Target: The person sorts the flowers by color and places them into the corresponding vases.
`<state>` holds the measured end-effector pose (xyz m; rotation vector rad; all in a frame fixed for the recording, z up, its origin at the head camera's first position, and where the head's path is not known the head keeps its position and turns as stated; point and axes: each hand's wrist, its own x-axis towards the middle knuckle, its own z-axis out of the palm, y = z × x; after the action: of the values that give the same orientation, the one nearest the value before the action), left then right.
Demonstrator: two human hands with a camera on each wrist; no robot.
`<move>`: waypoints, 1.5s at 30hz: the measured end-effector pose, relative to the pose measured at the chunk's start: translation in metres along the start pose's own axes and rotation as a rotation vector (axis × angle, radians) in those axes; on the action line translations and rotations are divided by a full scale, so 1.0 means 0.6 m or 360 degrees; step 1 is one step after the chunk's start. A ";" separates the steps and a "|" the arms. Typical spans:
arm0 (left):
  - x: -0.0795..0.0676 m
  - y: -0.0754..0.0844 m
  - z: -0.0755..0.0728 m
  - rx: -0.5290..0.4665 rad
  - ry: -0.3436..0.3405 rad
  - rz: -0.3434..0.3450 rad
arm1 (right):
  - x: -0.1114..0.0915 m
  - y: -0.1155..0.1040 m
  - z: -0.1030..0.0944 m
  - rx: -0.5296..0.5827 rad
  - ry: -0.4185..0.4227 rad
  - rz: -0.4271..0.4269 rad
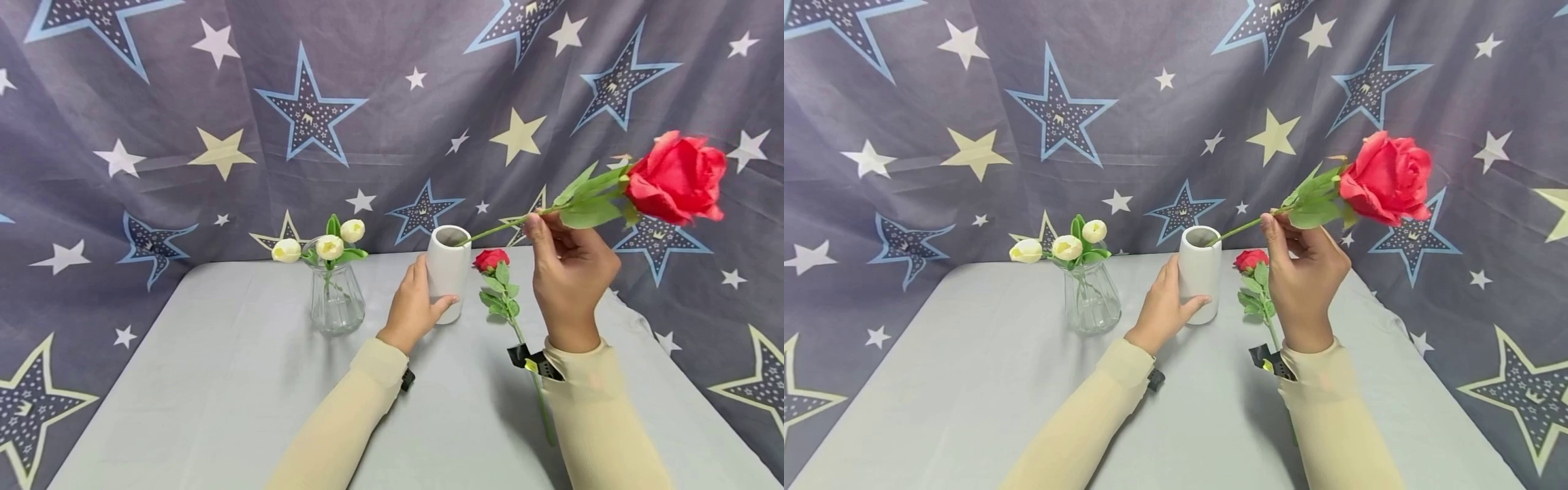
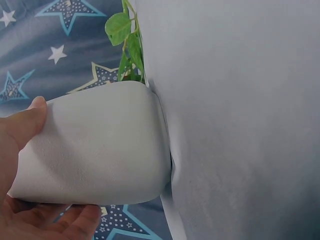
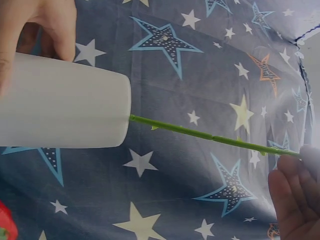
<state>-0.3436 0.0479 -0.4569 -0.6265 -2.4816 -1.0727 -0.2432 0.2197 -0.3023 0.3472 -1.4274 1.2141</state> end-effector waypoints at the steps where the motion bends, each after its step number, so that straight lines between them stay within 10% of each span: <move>1: 0.000 -0.001 0.000 -0.0004 -0.0003 -0.0003 | -0.001 0.003 0.000 -0.0016 -0.0009 0.0000; 45: 0.000 0.002 -0.003 -0.0031 -0.0024 -0.0012 | -0.055 0.102 0.030 -0.0500 -0.0456 -0.0076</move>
<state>-0.3427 0.0473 -0.4554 -0.6336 -2.4910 -1.1002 -0.2914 0.2169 -0.3551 0.3442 -1.8174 0.9068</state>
